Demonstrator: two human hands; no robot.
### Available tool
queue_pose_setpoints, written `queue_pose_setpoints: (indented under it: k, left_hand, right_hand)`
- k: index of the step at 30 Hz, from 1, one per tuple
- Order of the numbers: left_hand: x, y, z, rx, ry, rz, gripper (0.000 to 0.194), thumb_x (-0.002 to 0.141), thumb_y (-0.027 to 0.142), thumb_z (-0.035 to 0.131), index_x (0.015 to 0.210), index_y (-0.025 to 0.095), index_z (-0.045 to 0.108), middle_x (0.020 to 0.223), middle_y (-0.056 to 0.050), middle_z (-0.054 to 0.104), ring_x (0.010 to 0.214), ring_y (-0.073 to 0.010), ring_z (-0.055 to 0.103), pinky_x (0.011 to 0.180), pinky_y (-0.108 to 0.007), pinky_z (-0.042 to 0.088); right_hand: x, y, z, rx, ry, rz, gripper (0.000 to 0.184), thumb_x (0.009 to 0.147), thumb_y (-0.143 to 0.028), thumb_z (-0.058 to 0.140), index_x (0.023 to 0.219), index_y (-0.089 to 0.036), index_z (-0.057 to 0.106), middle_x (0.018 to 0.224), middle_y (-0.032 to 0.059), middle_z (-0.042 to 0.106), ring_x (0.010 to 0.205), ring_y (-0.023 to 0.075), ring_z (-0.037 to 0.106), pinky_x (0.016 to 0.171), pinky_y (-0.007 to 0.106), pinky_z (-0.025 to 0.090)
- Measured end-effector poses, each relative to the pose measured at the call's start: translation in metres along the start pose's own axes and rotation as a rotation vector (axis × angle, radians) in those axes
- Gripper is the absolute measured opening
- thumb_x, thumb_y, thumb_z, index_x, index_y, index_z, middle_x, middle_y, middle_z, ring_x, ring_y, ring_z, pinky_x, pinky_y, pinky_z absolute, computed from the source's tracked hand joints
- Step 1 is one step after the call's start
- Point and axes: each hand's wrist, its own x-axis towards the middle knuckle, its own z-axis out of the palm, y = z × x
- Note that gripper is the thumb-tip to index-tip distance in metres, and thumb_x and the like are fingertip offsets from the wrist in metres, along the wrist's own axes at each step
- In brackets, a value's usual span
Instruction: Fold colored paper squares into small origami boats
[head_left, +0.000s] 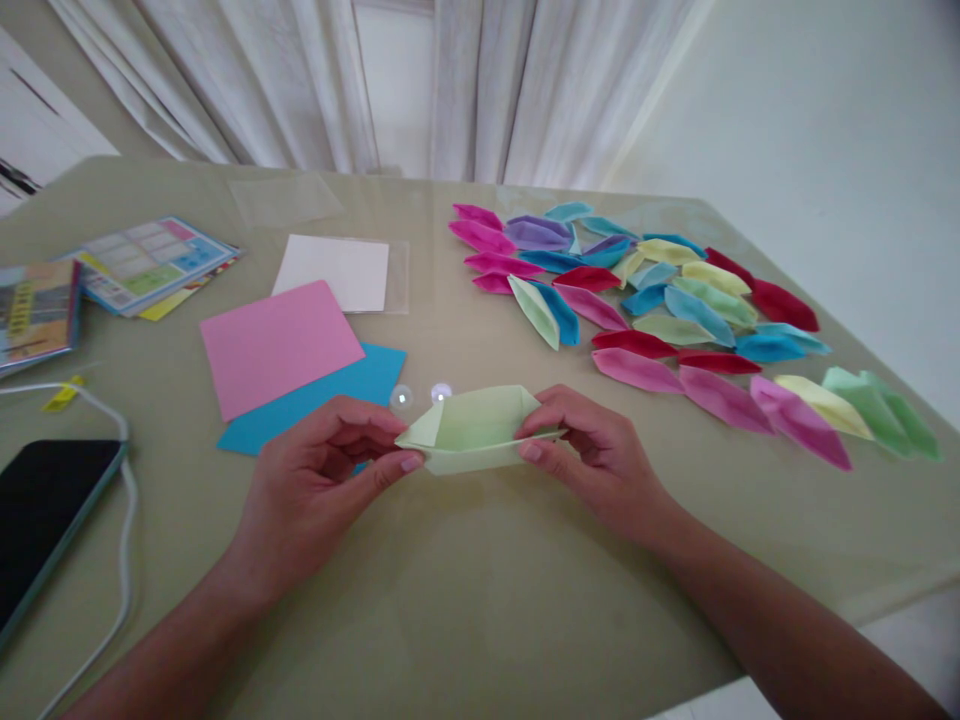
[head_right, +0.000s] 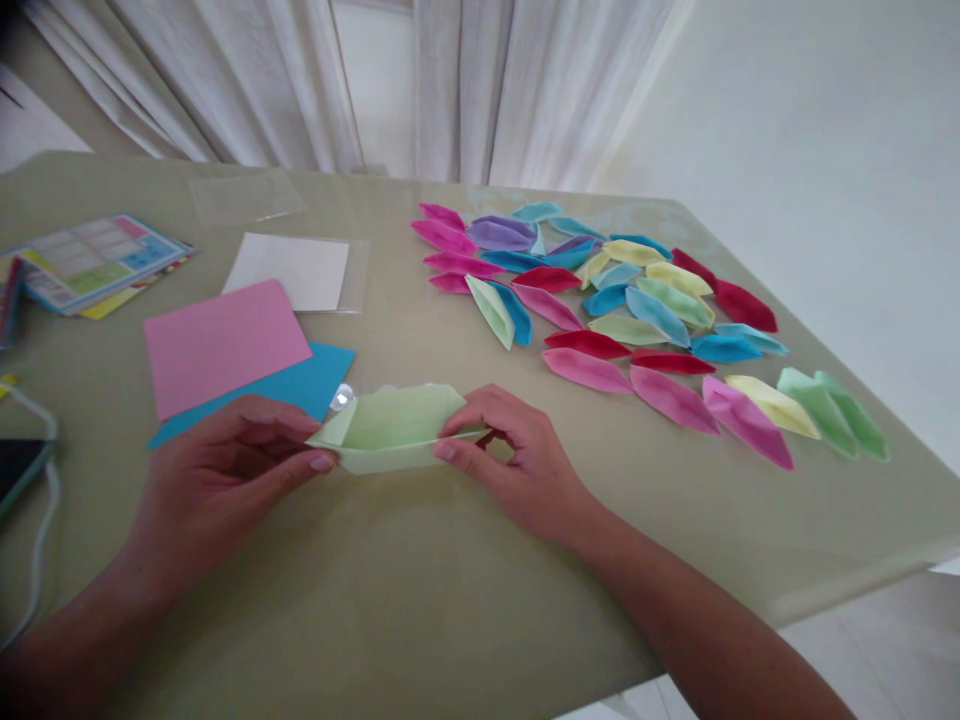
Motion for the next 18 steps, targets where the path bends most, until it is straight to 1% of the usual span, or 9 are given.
queue_pose_setpoints:
  k: [6, 9, 11, 15, 18]
  left_hand:
    - [-0.0019, 0.0015, 0.0016, 0.025, 0.013, 0.036, 0.023, 0.082, 0.034, 0.088, 0.096, 0.028, 0.071, 0.084, 0.004, 0.078, 0.073, -0.0141, 0.076, 0.065, -0.020, 0.062]
    - [-0.0026, 0.0020, 0.0020, 0.042, -0.010, 0.031, 0.021, 0.084, 0.035, 0.087, 0.099, 0.029, 0.072, 0.088, 0.003, 0.079, 0.074, -0.0159, 0.077, 0.067, -0.023, 0.064]
    - [-0.0024, 0.0022, 0.0022, 0.037, -0.012, 0.031, 0.019, 0.085, 0.036, 0.085, 0.098, 0.028, 0.074, 0.088, 0.002, 0.080, 0.074, -0.0165, 0.077, 0.069, -0.023, 0.065]
    - [-0.0006, 0.0013, 0.0032, 0.036, -0.001, 0.030, 0.014, 0.087, 0.035, 0.084, 0.094, 0.024, 0.076, 0.082, 0.001, 0.080, 0.070, -0.0146, 0.077, 0.067, -0.020, 0.064]
    - [0.0000, -0.0010, 0.0035, 0.083, 0.003, 0.017, 0.014, 0.089, 0.035, 0.082, 0.100, 0.026, 0.080, 0.086, 0.002, 0.082, 0.072, -0.0126, 0.077, 0.069, -0.018, 0.063]
  right_hand:
    - [0.0002, 0.0008, 0.0008, -0.073, 0.021, -0.054, 0.005, 0.097, -0.025, 0.075, 0.094, -0.022, 0.074, 0.095, 0.0034, 0.067, 0.088, 0.0173, 0.066, 0.077, 0.030, 0.052]
    - [0.0007, 0.0005, 0.0010, -0.092, 0.031, -0.073, 0.005, 0.097, -0.024, 0.076, 0.093, -0.021, 0.074, 0.094, 0.0038, 0.068, 0.087, 0.0174, 0.066, 0.076, 0.030, 0.052]
    - [0.0008, 0.0001, 0.0013, -0.097, 0.034, -0.086, 0.004, 0.096, -0.023, 0.076, 0.092, -0.021, 0.075, 0.094, 0.0037, 0.068, 0.086, 0.0168, 0.066, 0.075, 0.029, 0.052]
    - [0.0002, -0.0008, 0.0016, -0.139, 0.050, -0.114, 0.003, 0.095, -0.020, 0.078, 0.092, -0.020, 0.077, 0.095, 0.0036, 0.068, 0.085, 0.0154, 0.066, 0.073, 0.027, 0.052]
    - [-0.0006, -0.0007, 0.0015, -0.169, 0.061, -0.131, 0.002, 0.094, -0.020, 0.079, 0.092, -0.020, 0.079, 0.095, 0.0036, 0.068, 0.084, 0.0150, 0.066, 0.072, 0.026, 0.052]
